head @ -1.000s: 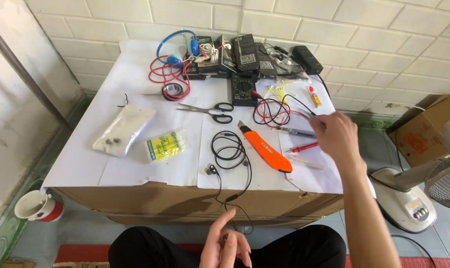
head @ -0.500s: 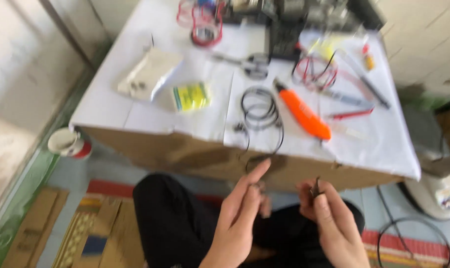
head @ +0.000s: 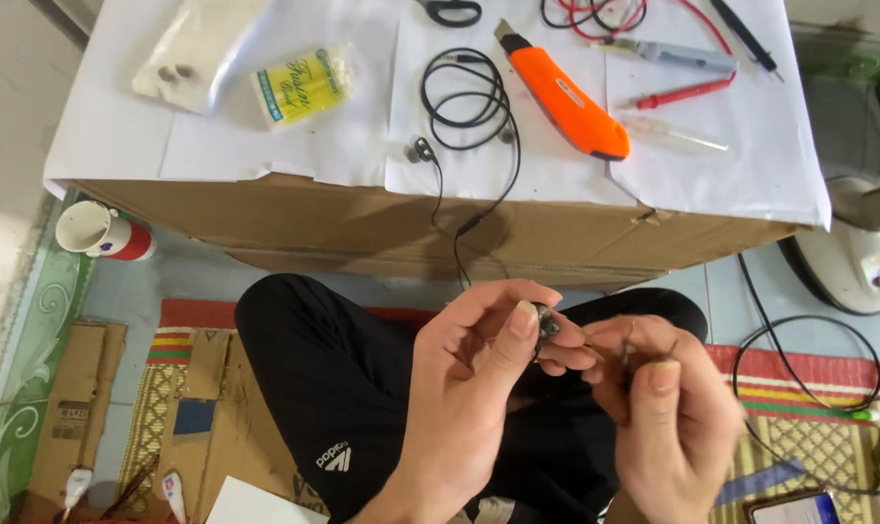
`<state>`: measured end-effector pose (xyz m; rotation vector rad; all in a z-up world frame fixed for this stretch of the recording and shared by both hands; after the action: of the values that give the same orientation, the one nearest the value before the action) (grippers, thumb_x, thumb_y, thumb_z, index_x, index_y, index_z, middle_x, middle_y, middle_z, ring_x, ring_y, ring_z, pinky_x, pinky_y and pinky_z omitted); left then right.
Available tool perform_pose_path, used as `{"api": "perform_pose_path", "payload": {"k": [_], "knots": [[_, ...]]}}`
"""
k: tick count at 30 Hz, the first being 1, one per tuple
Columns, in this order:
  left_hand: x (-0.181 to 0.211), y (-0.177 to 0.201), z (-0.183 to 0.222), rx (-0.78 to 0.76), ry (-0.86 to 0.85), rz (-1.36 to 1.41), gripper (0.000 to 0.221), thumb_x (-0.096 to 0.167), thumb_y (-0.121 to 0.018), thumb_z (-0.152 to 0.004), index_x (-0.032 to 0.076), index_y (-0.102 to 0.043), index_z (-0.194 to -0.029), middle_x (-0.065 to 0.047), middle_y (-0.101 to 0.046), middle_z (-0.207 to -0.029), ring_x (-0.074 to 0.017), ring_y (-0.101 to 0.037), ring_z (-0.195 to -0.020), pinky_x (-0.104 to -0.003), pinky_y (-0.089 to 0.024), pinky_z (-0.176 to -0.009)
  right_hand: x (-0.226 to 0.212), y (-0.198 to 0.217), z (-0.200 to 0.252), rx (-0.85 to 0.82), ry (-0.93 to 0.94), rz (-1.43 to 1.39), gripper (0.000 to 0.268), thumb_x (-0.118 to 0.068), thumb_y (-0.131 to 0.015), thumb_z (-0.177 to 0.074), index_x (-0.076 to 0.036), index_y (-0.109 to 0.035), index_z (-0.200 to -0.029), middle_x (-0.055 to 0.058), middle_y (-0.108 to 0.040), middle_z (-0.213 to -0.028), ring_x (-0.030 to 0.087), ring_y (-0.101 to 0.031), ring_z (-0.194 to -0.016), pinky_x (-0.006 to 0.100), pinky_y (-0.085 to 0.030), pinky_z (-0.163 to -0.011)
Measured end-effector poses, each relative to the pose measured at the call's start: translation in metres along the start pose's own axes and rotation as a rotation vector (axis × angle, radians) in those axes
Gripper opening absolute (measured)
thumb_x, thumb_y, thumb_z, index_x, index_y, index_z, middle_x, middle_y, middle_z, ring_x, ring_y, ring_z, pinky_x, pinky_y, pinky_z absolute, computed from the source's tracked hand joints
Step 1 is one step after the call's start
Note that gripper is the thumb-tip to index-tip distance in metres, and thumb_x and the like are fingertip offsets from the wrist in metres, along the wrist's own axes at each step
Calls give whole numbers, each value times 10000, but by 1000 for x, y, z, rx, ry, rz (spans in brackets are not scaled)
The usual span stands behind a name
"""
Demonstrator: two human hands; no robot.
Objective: Disassembling the plastic casing of an earphone using hands and scissors.
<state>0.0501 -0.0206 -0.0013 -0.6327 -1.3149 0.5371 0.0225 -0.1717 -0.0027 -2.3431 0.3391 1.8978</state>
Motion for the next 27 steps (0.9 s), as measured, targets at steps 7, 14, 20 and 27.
{"api": "perform_pose_path", "payload": {"k": [7, 14, 20, 27], "knots": [[-1, -7, 5, -49, 19, -3, 288, 167, -656, -994, -56, -633, -1174, -181, -743, -1009, -239, -739, -895, -282, -552, -795, -3, 18, 6, 51, -11, 50, 376, -153, -565, -1000, 129, -614, -1243, 155, -666, -979, 109, -512, -661, 180, -415, -597], [2, -10, 7, -34, 31, -77, 327, 160, -605, -1023, -78, -681, -1233, -150, -761, -936, -201, -729, -786, -270, -538, -715, -20, 17, 6, 33, -6, 101, 262, -62, -623, -901, 138, -637, -1071, 216, -675, -1037, 180, -577, -645, 242, -487, -578], [1, -12, 11, -66, 50, -28, 291, 150, -621, -1019, -74, -646, -1202, -174, -733, -973, -201, -706, -827, -283, -554, -769, -29, 22, 11, -8, 100, 219, 310, -5, -676, -819, 141, -624, -1088, 254, -684, -1105, 242, -648, -888, 291, -548, -816], [2, -13, 12, -77, 47, -34, 294, 182, -588, -1043, -56, -637, -1207, -186, -751, -991, -243, -742, -869, -309, -569, -785, -32, 30, 18, -8, 108, 295, 336, 77, -724, -738, 122, -639, -1060, 225, -669, -1070, 194, -658, -760, 236, -565, -695]]}}
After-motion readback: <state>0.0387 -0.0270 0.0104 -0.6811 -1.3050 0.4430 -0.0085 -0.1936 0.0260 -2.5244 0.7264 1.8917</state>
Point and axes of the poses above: each hand's wrist, its own z-axis away from the middle knuckle, its own y-axis out of the back of the hand, x = y × z, the point moved 6 cm from there along -z, towards the middle knuckle
